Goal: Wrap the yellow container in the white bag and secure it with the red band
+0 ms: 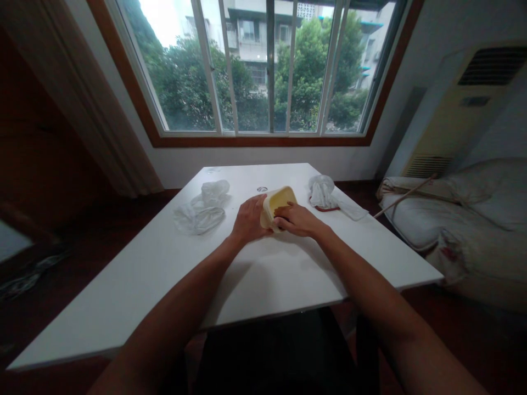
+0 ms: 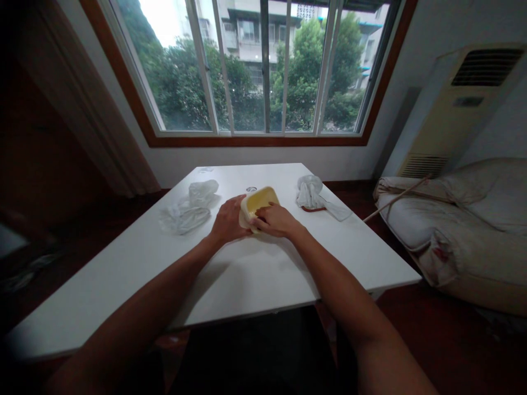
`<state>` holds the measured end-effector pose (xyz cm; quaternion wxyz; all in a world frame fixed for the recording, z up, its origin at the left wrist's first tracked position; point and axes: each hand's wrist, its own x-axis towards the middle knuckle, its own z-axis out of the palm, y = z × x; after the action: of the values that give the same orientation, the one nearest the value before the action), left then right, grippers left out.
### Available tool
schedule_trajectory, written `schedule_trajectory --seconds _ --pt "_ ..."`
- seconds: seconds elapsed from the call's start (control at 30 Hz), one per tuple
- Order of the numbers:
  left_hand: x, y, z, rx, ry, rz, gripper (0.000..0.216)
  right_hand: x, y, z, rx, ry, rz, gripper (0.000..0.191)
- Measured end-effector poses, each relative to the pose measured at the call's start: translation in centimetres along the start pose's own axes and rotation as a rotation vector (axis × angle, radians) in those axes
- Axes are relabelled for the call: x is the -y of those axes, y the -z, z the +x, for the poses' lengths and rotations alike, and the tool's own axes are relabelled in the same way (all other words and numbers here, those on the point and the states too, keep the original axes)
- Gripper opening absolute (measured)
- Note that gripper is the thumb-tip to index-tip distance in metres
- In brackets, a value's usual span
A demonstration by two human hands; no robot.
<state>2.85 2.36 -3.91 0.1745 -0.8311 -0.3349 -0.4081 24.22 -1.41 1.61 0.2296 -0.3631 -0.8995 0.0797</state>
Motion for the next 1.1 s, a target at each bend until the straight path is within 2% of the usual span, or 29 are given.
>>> schedule_trajectory --seconds 0.17,0.33,0.53,0.67,0.77,0.87,0.93,1.03,1.1 --pt "-0.1 0.1 0.0 0.005 -0.029 -0.018 0.099 0.7 -0.5 0.0 0.109 -0.049 0.136 0.065" --pt "-0.3 0.1 0.0 0.031 -0.065 -0.015 0.098 -0.2 -1.6 0.0 0.095 -0.137 0.209 0.071" --pt "-0.5 0.1 0.1 0.031 -0.090 -0.020 0.099 -2.2 -1.5 0.2 0.091 -0.263 0.155 0.069" --pt "-0.9 -0.1 0.0 0.035 -0.135 -0.029 0.097 -2.9 -2.1 0.8 -0.053 -0.120 0.027 0.045" --pt "-1.1 -0.1 0.1 0.050 -0.126 -0.033 0.097 -3.1 -2.8 1.2 -0.108 -0.036 -0.105 0.039" --pt "-1.2 0.1 0.2 0.063 -0.099 -0.033 0.098 -2.9 -3.1 1.3 -0.053 -0.059 -0.231 0.042" --pt "-1.1 0.2 0.3 0.062 -0.085 -0.035 0.099 -2.5 -3.0 1.2 0.049 -0.139 -0.252 0.040" --pt "-0.9 0.3 0.4 0.057 -0.055 -0.036 0.100 -1.7 -2.7 1.1 0.204 -0.286 -0.219 0.050" --pt "-0.8 0.3 0.3 0.063 -0.028 -0.034 0.100 -1.2 -2.5 1.1 0.193 -0.311 -0.221 0.052"
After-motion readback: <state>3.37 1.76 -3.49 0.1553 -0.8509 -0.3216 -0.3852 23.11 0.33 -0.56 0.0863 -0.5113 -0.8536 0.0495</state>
